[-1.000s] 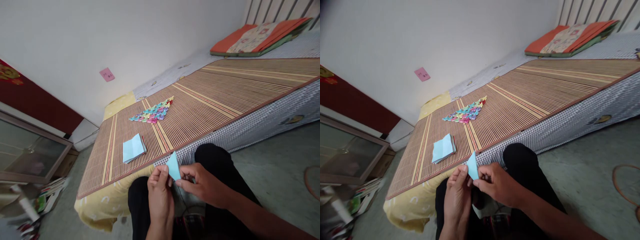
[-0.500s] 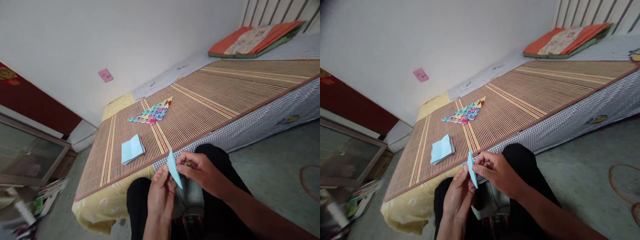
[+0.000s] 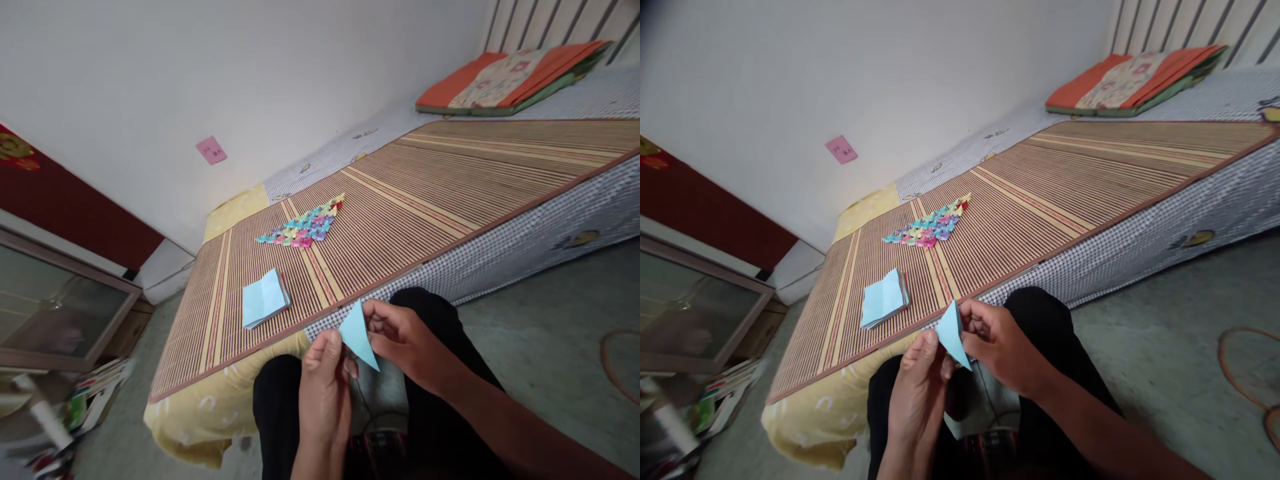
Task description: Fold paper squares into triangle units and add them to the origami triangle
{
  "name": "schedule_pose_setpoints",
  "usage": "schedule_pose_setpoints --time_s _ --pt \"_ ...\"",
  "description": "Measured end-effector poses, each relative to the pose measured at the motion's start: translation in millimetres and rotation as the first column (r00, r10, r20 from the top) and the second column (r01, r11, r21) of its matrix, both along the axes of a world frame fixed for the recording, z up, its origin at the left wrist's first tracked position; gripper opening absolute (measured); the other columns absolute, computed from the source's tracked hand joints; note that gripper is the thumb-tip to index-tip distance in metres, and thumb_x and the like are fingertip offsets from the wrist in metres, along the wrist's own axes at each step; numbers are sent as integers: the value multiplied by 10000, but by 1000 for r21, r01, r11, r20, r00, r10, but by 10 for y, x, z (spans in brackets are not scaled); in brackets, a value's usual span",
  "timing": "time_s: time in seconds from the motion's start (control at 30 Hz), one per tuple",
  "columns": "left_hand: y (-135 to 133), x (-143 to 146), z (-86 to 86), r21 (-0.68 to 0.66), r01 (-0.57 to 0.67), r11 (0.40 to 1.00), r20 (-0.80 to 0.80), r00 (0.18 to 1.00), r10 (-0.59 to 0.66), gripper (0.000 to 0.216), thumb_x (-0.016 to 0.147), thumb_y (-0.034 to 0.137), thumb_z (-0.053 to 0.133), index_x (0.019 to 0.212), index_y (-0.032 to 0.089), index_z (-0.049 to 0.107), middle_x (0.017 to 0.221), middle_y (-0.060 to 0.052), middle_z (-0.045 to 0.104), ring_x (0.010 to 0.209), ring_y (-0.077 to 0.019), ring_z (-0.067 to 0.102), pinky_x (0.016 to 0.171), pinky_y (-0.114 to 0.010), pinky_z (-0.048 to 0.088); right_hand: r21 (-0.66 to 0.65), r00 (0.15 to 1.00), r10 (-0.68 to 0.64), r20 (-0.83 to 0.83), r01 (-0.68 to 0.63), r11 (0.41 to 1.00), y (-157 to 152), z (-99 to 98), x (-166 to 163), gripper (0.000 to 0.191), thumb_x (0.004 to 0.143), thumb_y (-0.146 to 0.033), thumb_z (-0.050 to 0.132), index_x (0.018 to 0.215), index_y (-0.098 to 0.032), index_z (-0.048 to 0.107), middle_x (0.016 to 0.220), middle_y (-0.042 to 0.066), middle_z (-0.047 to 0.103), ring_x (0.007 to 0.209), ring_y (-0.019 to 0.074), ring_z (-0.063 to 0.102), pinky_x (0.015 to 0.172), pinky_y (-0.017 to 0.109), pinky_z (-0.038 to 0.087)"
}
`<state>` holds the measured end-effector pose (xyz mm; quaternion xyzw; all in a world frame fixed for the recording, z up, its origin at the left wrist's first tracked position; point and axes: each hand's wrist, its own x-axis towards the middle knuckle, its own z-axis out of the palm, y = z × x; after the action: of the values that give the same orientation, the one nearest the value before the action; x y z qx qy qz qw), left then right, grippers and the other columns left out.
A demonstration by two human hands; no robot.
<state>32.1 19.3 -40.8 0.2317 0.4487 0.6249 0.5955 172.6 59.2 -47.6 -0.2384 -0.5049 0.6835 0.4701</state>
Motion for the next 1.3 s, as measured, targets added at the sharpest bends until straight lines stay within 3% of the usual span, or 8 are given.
schedule_pose_setpoints --time_s 0.1,0.2,0.37,0.67,0.9,1.07,1.17,1.3 --pt "-26 16 3 19 0 1000 -109 994 2 340 748 431 852 713 133 691 593 40 519 522 -62 409 513 -173 375 40 1000 0 14 -1 999 -33 14 -12 94 884 -162 631 945 -203 690 743 -26 605 665 137 578 622 247 482" --pt "-39 51 -6 14 4 1000 -100 995 -3 339 742 430 853 702 133 697 591 35 517 533 -69 419 529 -178 385 185 985 -136 111 114 976 -50 10 -26 174 862 -96 590 901 -208 717 763 -23 580 665 128 558 592 232 442" --pt "-76 161 19 2 34 999 -13 999 -34 269 811 406 796 846 140 781 690 -22 630 638 -115 533 653 -226 477 453 899 -407 165 297 841 -55 -12 -74 276 821 -20 550 884 -218 731 795 -8 579 715 137 560 630 248 424" --pt "-176 178 216 -64 51 997 25 998 -49 248 814 354 795 979 171 815 929 -84 744 856 -171 658 692 -220 513 633 880 -469 79 320 705 -64 -141 -126 252 908 -102 566 1021 -267 721 881 6 561 808 163 589 703 279 474" --pt "-154 122 231 -65 101 993 55 994 -98 297 715 207 848 1003 143 810 887 -92 760 846 -197 705 763 -274 560 678 908 -388 156 187 710 -51 -222 -95 288 943 -148 570 1172 -280 685 1001 37 574 912 189 624 780 311 525" --pt "-113 112 143 -132 -67 989 84 993 79 383 587 140 904 957 156 808 929 -91 787 831 -175 727 777 -261 568 669 890 -409 202 179 721 -55 -256 -116 445 941 -142 548 1369 -265 554 1159 75 617 1051 225 636 895 363 549" --pt "-72 85 86 -109 -130 986 95 986 140 424 549 122 916 956 161 802 959 -95 794 869 -177 738 803 -262 570 649 877 -411 247 165 743 -52 -233 -119 460 925 -112 546 1359 -268 557 1209 81 626 1111 234 628 949 384 536" --pt "-17 19 6 -42 -190 981 30 981 191 449 551 135 924 978 164 791 959 -87 795 883 -166 735 806 -245 566 549 869 -376 323 152 822 -34 -161 -54 416 880 -87 541 1260 -235 621 1127 76 666 992 218 654 872 355 548"
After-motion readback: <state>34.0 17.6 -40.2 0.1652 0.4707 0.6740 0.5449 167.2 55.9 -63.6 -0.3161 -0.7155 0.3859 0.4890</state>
